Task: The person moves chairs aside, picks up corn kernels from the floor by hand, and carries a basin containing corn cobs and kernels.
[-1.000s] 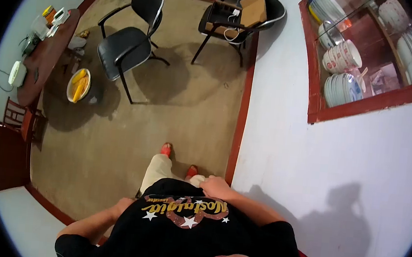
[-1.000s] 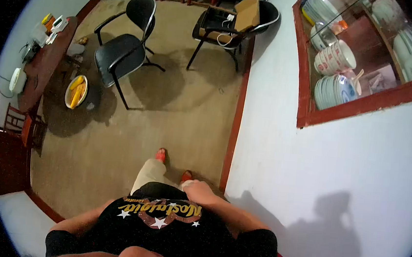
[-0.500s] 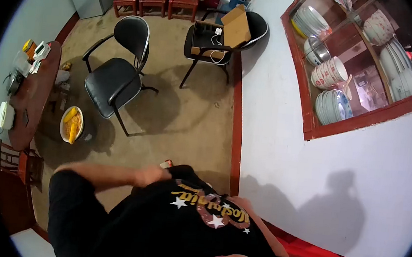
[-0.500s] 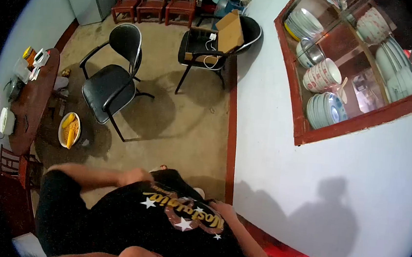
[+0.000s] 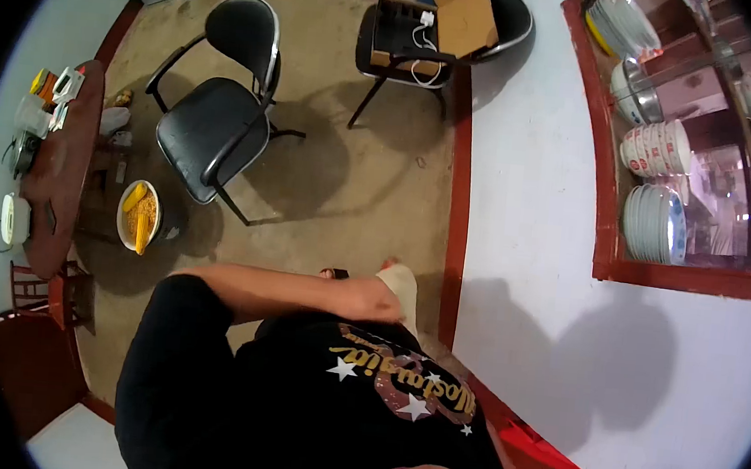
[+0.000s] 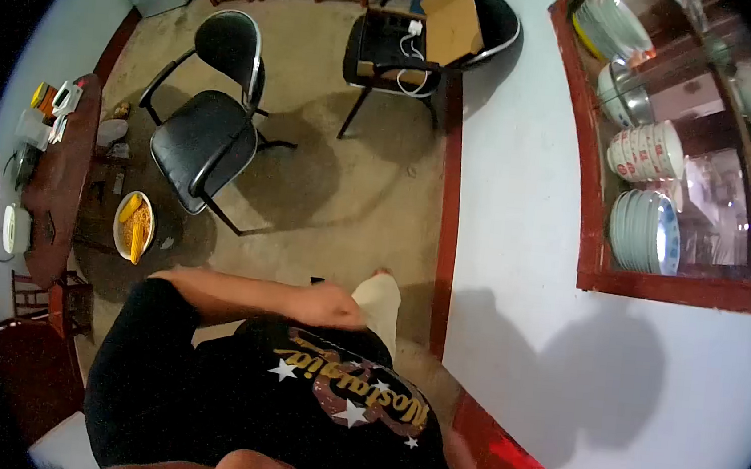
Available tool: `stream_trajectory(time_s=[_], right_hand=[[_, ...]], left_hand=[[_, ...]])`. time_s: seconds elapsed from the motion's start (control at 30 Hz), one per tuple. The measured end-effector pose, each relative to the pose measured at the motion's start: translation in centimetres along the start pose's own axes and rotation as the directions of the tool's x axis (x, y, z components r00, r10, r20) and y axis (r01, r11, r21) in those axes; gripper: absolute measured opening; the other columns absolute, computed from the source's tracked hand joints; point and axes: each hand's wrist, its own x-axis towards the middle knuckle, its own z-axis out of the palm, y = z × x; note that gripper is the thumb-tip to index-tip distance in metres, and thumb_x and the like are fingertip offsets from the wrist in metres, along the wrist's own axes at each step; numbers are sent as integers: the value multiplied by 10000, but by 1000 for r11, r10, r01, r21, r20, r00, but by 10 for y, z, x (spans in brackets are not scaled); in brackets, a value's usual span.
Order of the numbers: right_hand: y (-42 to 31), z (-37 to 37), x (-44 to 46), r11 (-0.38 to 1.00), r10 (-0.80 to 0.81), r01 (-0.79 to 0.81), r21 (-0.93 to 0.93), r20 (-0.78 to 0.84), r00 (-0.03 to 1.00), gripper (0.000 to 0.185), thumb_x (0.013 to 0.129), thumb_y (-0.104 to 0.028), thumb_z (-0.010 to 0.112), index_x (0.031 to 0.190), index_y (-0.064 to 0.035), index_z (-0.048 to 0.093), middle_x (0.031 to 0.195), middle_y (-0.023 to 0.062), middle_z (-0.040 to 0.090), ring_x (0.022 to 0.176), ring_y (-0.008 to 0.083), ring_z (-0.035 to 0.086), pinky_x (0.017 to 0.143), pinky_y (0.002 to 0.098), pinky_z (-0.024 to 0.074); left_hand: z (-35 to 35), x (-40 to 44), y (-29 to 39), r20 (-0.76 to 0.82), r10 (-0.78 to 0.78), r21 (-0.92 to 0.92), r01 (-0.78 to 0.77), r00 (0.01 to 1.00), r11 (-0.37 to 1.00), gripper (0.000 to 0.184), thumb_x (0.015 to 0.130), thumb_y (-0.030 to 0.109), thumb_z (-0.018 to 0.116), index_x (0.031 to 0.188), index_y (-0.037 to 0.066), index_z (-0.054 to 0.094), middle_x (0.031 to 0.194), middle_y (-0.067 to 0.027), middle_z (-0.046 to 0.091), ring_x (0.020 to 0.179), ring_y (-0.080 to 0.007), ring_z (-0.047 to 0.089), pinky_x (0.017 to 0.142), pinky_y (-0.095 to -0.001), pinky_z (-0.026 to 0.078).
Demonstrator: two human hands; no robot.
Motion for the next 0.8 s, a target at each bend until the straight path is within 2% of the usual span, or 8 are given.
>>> stream_trajectory(time_s=[0.03,0.1,0.17,0.23,0.3,0.47,0.53,0.8], right_hand=[[3,-13,15,1000,-14,14,3,-8,1000,214,799,-281,485,799,-74,540,673,127,547,596,254,560,543,369,437],[12,-45,59,998,-56,56,1,-38,998,240,797,-293,489,763,-63,548,655,133,543,582,258,555,541,374,432],[29,-81,126,994,-92,95,45,-78,993,270,796,-304,493,727,-51,557,637,140,539,568,262,551,539,378,427],[51,-117,213,895,-155,233,382,-223,962,191,770,-213,522,734,-26,532,651,159,546,564,293,553,538,388,432],[72,-144,305,750,-76,95,655,-57,995,119,752,-144,520,770,-31,552,622,94,557,498,156,528,472,317,418],[153,-115,516,649,233,-265,713,145,961,84,746,-70,550,796,-3,546,674,80,576,535,144,548,431,276,435],[175,-98,570,373,413,-367,852,201,888,115,737,-35,550,841,14,543,691,99,574,538,156,557,444,289,453],[235,15,739,365,541,-448,816,206,816,118,804,-56,483,867,17,552,722,100,554,535,155,488,482,257,428]], left_hand=[[-4,-5,-12,-58,-195,-120,188,979,975,278,864,286,445,814,35,552,751,-164,552,614,-253,528,588,-342,414],[31,-8,-97,-298,-229,-202,173,927,964,299,871,294,442,792,29,557,681,-126,534,597,-183,495,590,-314,406],[2,-15,-78,-337,-468,-551,232,817,802,379,850,349,458,690,14,533,615,-111,520,563,-205,479,560,-328,403],[-40,-5,-46,-243,-747,-735,385,619,558,395,859,346,459,653,13,511,571,-43,449,560,-131,441,528,-299,384],[-49,4,-65,-57,-928,-698,650,369,301,416,866,350,452,623,14,484,548,-17,408,536,-110,393,505,-304,366],[-40,46,-150,-67,-942,-764,591,329,260,404,853,285,487,555,27,398,511,-3,360,514,-91,333,469,-283,319],[-52,76,-188,-17,-913,-868,447,407,215,402,865,262,486,553,28,390,531,18,365,526,-77,316,470,-269,312],[-69,191,-408,-106,-798,-898,288,593,334,383,867,271,497,590,19,418,579,-6,398,562,-97,391,526,-250,343]])
